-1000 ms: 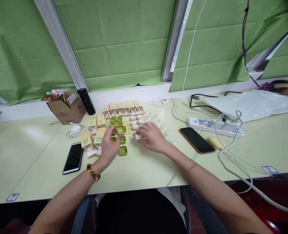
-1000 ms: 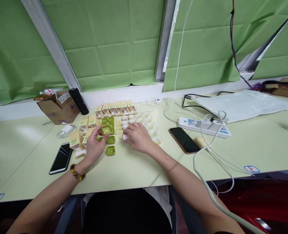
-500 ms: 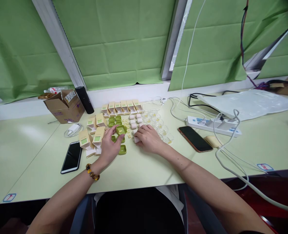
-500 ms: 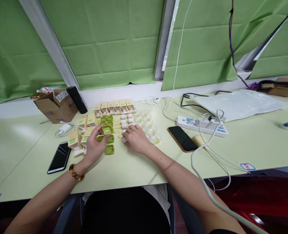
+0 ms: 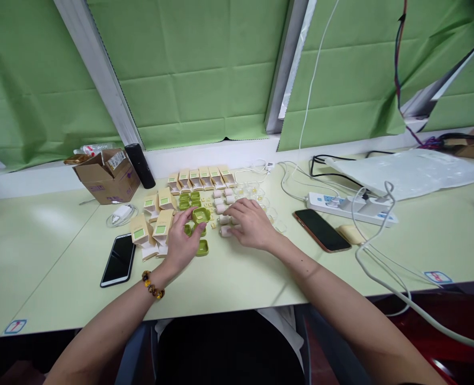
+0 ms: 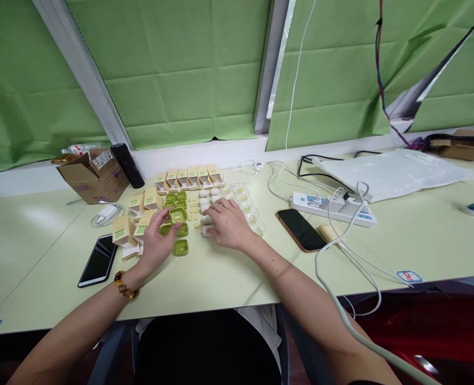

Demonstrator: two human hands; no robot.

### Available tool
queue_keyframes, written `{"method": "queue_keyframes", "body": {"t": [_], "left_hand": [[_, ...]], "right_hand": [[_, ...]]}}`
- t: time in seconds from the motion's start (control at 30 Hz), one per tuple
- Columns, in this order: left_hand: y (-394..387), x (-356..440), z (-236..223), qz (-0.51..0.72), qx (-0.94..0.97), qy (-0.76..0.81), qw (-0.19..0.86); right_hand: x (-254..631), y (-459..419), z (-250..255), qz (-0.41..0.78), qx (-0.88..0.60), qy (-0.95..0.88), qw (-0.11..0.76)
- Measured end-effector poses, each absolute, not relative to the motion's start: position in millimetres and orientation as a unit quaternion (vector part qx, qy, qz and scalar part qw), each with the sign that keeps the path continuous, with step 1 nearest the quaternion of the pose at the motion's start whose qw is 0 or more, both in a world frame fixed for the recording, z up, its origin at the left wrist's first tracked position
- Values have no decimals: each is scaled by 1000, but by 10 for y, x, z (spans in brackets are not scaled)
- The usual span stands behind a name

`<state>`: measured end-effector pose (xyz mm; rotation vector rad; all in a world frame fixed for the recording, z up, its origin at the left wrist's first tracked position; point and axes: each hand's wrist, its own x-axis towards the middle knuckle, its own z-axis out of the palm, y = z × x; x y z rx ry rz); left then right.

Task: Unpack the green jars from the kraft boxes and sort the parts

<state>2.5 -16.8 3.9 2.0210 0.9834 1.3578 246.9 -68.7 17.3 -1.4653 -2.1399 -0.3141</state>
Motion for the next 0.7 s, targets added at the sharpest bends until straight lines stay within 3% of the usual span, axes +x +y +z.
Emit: {"method": "queue_keyframes", "body": {"t": [0.13, 0.23, 0.47, 0.7], "left_hand": [[-164, 28, 30, 521, 747, 323, 256], [-157, 23, 14, 544, 755, 278, 239], [-191, 25, -22, 571, 774, 227, 151], [-327, 46, 48, 554, 805, 204, 63]], "right_hand": [[2482, -703, 209, -121, -469, -745, 459], [2388, -760, 221, -87, -418, -721, 546], [1995, -913, 144, 80, -384, -713, 581], [1819, -938, 44, 127, -388, -697, 590]]}}
